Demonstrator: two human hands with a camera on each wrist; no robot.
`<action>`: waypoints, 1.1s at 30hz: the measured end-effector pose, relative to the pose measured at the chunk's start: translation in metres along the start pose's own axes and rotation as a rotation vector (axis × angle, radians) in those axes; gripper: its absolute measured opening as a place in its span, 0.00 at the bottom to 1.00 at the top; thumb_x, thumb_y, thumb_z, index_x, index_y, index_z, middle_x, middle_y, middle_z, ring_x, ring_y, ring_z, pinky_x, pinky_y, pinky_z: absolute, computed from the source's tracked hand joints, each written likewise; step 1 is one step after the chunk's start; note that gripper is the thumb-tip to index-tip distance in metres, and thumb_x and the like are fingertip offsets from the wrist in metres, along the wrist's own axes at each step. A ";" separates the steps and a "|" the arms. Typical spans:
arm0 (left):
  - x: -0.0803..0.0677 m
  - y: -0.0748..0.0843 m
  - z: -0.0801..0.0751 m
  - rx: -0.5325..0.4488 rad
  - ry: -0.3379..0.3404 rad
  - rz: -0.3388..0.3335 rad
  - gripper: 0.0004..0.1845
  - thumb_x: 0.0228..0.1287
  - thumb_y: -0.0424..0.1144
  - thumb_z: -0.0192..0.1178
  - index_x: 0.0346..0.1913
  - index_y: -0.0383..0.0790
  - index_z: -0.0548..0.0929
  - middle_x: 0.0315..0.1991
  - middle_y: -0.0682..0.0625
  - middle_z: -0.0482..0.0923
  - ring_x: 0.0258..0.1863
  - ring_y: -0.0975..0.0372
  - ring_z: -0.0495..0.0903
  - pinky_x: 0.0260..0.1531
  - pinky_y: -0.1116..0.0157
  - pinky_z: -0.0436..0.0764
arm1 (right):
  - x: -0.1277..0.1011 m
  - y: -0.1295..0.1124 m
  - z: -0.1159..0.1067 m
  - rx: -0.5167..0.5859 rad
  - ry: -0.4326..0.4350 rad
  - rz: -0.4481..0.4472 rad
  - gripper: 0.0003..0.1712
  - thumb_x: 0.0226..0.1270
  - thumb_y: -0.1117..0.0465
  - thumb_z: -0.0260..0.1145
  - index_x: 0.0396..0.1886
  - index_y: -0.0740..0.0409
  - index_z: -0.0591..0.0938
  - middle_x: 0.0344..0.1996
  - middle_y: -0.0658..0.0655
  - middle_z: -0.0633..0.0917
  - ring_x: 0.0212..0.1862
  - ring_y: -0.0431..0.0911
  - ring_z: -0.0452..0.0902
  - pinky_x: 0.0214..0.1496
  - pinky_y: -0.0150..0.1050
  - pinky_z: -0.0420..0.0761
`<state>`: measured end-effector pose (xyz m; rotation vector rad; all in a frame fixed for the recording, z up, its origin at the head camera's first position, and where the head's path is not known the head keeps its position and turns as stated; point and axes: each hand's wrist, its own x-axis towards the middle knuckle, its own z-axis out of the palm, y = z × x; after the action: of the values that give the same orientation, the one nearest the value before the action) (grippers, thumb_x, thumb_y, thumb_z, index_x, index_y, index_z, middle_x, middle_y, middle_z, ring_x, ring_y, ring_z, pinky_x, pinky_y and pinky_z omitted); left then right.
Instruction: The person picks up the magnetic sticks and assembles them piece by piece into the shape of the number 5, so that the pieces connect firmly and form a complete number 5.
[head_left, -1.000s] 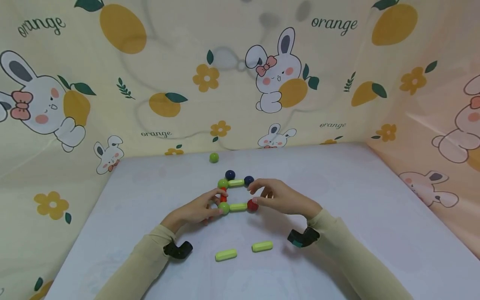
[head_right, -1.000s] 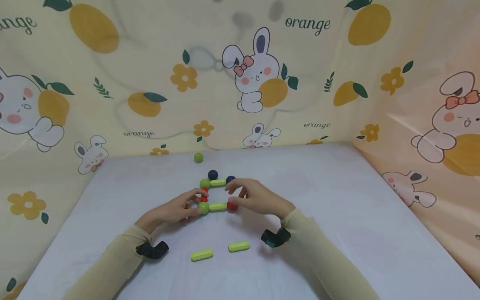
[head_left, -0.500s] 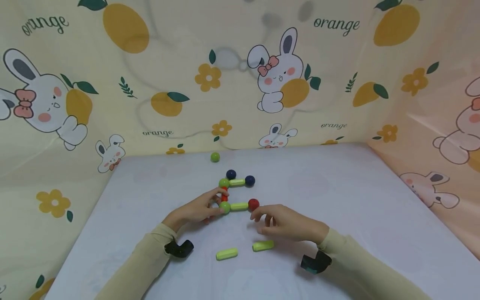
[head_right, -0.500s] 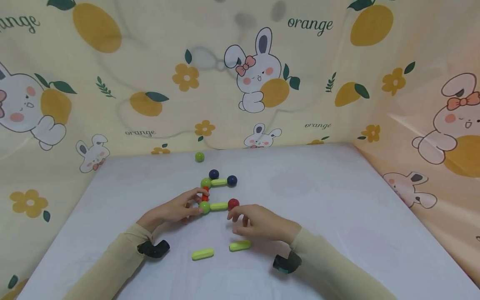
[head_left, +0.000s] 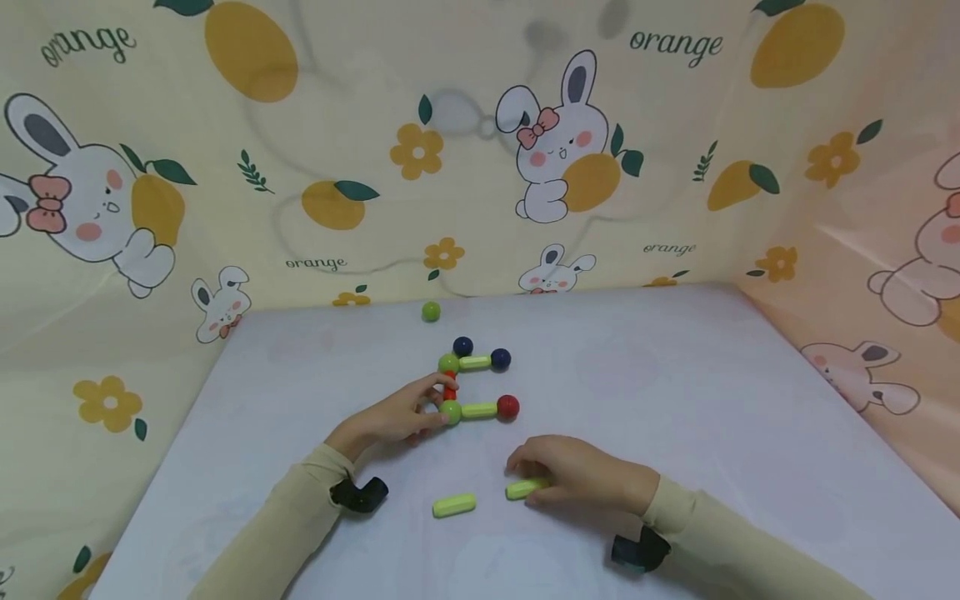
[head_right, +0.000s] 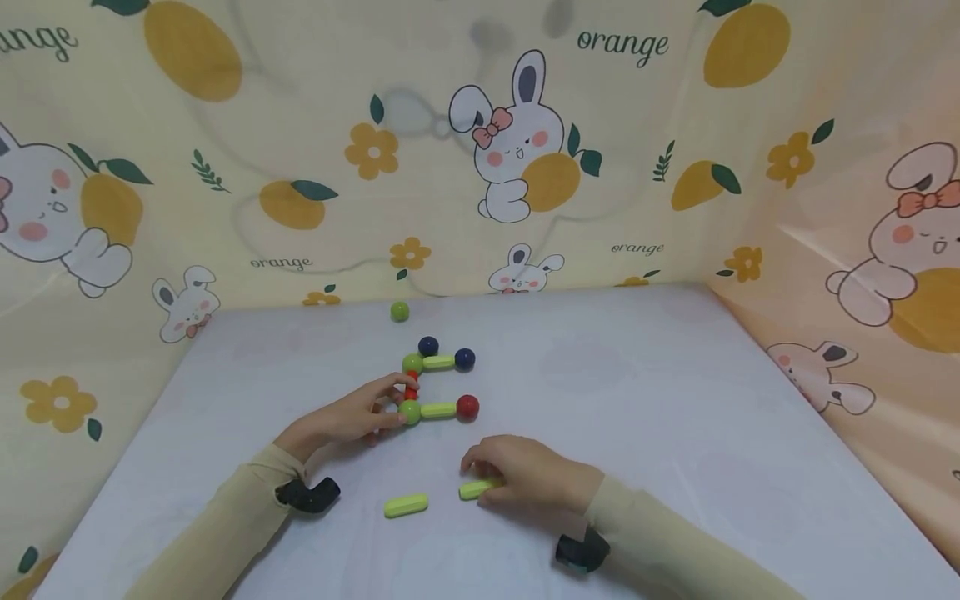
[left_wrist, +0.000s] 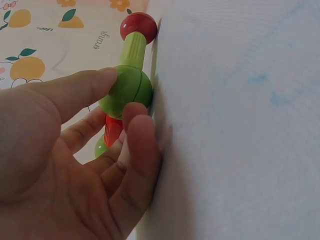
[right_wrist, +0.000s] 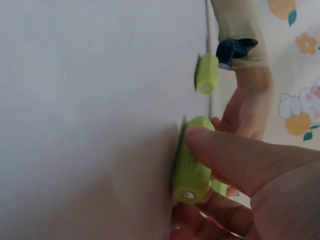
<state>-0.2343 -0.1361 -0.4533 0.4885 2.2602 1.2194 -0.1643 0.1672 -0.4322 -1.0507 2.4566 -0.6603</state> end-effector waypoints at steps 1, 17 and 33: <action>0.000 0.000 0.000 0.000 -0.001 0.000 0.26 0.73 0.37 0.61 0.70 0.49 0.67 0.54 0.42 0.72 0.22 0.60 0.72 0.24 0.66 0.75 | 0.000 0.001 0.001 0.011 -0.004 -0.008 0.20 0.63 0.57 0.75 0.55 0.49 0.83 0.43 0.42 0.84 0.43 0.31 0.75 0.50 0.31 0.80; 0.000 0.000 0.000 -0.015 -0.005 -0.007 0.26 0.73 0.37 0.61 0.69 0.50 0.67 0.53 0.43 0.73 0.22 0.60 0.72 0.24 0.67 0.75 | 0.013 0.021 0.004 0.549 0.081 0.110 0.16 0.71 0.61 0.62 0.52 0.64 0.85 0.36 0.54 0.88 0.36 0.39 0.77 0.37 0.31 0.77; 0.000 0.003 0.000 -0.008 -0.009 0.006 0.26 0.73 0.36 0.60 0.70 0.47 0.66 0.53 0.42 0.73 0.21 0.61 0.71 0.23 0.67 0.75 | 0.030 0.028 0.007 0.762 0.197 0.324 0.19 0.73 0.56 0.65 0.49 0.68 0.86 0.19 0.52 0.87 0.19 0.37 0.80 0.21 0.27 0.75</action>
<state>-0.2341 -0.1351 -0.4505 0.4976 2.2467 1.2268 -0.1966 0.1600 -0.4582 -0.2959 2.1257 -1.4655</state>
